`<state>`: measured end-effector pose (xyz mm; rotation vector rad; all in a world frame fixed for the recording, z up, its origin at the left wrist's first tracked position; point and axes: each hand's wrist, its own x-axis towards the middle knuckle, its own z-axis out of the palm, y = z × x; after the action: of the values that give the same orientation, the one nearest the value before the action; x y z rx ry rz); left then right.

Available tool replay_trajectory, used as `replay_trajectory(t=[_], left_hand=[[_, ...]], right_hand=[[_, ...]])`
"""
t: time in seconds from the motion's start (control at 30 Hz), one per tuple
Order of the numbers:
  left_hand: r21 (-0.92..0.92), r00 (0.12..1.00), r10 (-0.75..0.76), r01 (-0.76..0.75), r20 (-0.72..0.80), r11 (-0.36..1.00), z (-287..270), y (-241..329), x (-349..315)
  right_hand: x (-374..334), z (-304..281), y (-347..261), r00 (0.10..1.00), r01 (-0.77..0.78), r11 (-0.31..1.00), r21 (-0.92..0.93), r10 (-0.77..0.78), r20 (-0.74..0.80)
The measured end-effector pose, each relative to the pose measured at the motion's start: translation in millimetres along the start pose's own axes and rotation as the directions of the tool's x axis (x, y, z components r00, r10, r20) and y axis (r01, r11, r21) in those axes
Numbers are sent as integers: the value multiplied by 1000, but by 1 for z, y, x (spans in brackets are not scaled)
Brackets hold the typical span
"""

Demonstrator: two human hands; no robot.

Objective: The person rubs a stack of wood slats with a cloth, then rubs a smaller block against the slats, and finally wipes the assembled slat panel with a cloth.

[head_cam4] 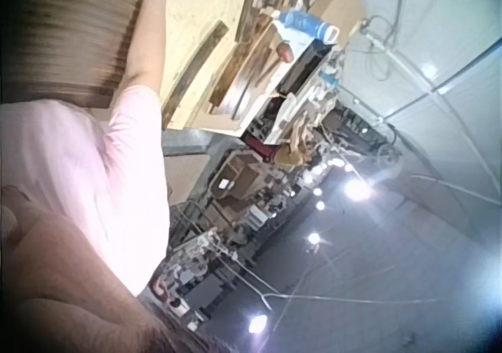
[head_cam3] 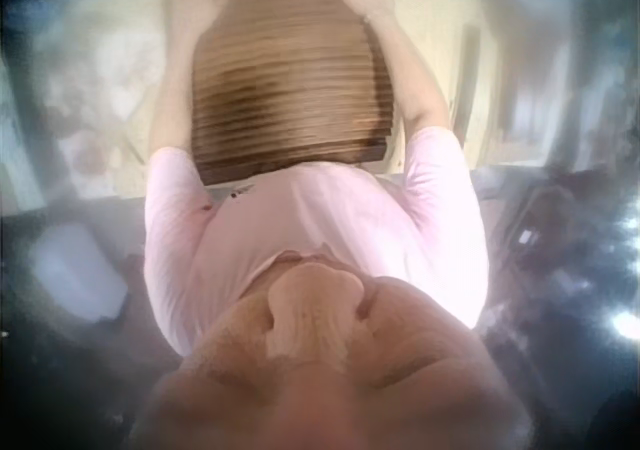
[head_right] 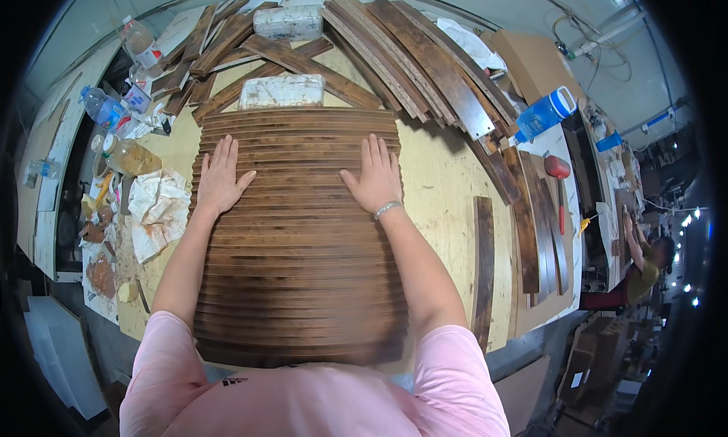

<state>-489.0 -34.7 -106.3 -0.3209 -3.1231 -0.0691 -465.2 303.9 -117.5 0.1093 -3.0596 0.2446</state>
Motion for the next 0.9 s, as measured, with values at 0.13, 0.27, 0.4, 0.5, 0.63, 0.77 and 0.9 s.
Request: replay_trajectory(t=[0.13,0.27,0.4,0.5,0.63,0.77,0.9], left_hand=[[-13,1000,1,-1,4,1000,-3,-5,5],[-84,995,70,-64,65,994,-15,1,-13],[-40,978,192,-190,75,981,-26,28,-73],[-46,982,181,-179,59,983,-14,30,-84],[-167,985,171,-167,9,972,0,12,-88],[-476,990,5,-72,-140,877,-30,-15,-127],[-651,727,-573,231,-379,723,-24,-138,-229]], right_hand=[[4,-3,-1,1000,9,1000,12,-9,18],[-2,-12,-4,998,3,1000,31,-5,59],[-61,-26,-15,995,103,993,60,-104,9],[-73,-18,-27,989,118,993,15,-119,86],[-66,-6,-28,979,194,979,57,-197,54],[-107,-11,18,989,111,939,326,-72,-130],[-217,-37,49,992,-116,688,717,113,52]])
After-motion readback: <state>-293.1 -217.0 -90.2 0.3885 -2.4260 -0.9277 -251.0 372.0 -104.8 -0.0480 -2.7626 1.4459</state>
